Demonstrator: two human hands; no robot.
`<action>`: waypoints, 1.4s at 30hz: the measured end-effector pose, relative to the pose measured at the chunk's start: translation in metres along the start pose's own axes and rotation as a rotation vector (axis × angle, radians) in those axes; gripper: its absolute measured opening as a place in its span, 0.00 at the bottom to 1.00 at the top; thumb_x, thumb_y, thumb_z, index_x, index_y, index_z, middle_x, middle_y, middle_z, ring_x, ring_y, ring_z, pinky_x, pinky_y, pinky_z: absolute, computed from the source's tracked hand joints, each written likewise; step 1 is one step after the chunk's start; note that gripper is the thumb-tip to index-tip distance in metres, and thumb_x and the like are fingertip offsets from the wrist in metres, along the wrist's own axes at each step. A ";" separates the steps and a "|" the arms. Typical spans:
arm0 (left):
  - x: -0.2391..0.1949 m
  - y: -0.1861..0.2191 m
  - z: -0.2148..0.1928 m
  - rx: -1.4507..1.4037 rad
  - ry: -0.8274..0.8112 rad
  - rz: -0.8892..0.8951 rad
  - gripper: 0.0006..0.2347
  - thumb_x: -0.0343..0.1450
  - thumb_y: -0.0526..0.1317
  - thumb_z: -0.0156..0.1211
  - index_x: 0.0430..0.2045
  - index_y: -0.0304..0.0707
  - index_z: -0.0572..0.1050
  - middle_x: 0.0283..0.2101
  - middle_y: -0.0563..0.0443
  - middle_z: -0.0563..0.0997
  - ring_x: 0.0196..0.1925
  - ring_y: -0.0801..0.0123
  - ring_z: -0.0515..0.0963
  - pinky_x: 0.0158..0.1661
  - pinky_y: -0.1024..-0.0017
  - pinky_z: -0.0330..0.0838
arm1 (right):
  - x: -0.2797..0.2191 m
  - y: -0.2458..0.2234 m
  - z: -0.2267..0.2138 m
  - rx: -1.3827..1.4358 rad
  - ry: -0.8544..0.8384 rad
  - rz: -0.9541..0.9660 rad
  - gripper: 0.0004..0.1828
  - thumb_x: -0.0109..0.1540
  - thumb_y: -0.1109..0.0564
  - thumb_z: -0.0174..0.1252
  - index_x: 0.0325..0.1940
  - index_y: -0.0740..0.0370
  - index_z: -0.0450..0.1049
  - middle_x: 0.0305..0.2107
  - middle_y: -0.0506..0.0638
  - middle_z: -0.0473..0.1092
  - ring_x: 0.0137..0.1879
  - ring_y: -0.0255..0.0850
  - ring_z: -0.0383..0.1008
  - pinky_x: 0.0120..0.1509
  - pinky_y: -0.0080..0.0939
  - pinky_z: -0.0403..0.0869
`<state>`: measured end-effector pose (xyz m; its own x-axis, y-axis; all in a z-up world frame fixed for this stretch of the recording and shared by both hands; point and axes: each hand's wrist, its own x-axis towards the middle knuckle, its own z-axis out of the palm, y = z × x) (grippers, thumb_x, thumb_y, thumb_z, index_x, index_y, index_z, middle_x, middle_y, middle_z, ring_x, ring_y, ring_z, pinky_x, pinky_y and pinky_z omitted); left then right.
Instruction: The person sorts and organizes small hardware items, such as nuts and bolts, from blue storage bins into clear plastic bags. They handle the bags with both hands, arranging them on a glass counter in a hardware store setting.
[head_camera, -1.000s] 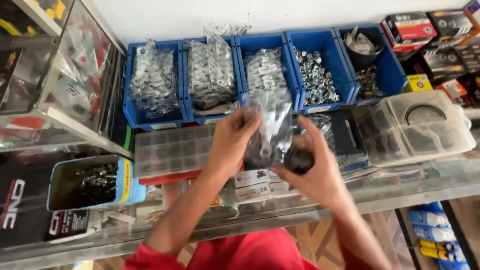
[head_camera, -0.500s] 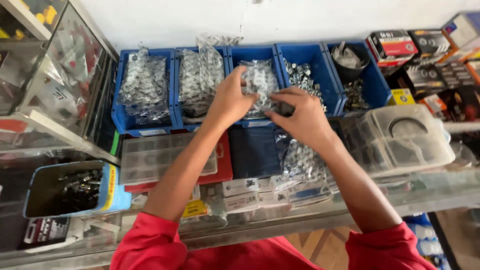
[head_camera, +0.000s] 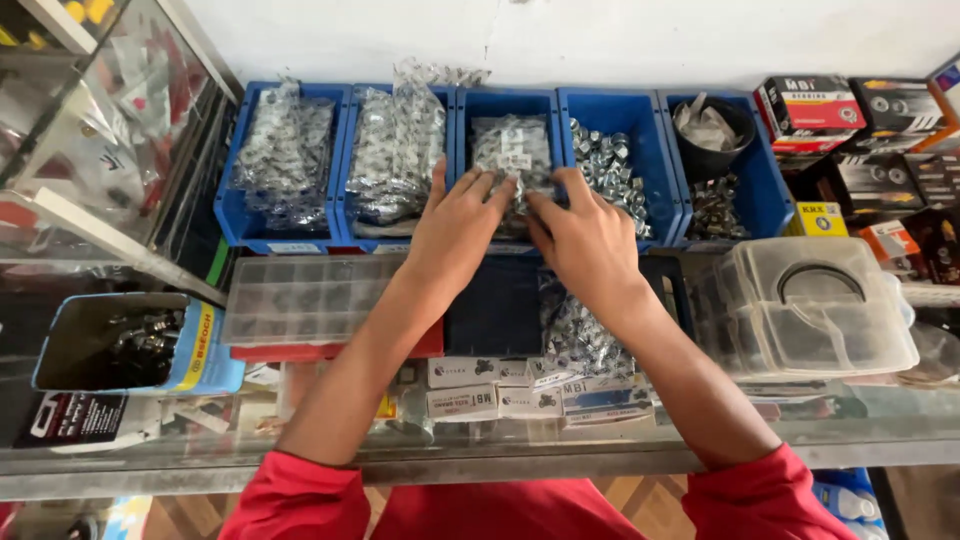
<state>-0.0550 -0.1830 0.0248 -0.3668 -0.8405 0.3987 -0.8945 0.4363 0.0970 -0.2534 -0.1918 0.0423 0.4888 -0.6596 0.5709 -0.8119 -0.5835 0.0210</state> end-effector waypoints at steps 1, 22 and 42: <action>0.000 0.002 0.004 -0.004 -0.005 0.000 0.17 0.76 0.35 0.60 0.61 0.34 0.73 0.55 0.31 0.77 0.65 0.41 0.73 0.66 0.32 0.51 | 0.002 0.001 0.003 0.001 -0.005 0.003 0.10 0.65 0.46 0.62 0.49 0.44 0.81 0.52 0.46 0.66 0.40 0.55 0.81 0.36 0.53 0.80; -0.088 0.115 0.005 -0.523 -0.148 -0.294 0.19 0.70 0.45 0.61 0.53 0.35 0.74 0.45 0.43 0.76 0.47 0.47 0.78 0.34 0.53 0.79 | -0.095 -0.039 -0.079 0.178 -0.588 0.990 0.51 0.50 0.24 0.67 0.66 0.58 0.67 0.53 0.60 0.70 0.56 0.66 0.76 0.57 0.72 0.74; -0.091 0.119 0.004 -1.535 -0.126 -0.336 0.19 0.76 0.50 0.58 0.57 0.37 0.75 0.48 0.33 0.79 0.55 0.50 0.76 0.48 0.53 0.73 | -0.112 -0.024 -0.075 0.850 -0.245 0.986 0.12 0.52 0.59 0.72 0.39 0.63 0.80 0.25 0.56 0.75 0.37 0.39 0.74 0.40 0.48 0.75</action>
<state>-0.1294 -0.0561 -0.0033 -0.3006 -0.9482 0.1022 0.1368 0.0632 0.9886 -0.3130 -0.0685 0.0389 -0.0691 -0.9911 -0.1141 -0.4498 0.1331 -0.8831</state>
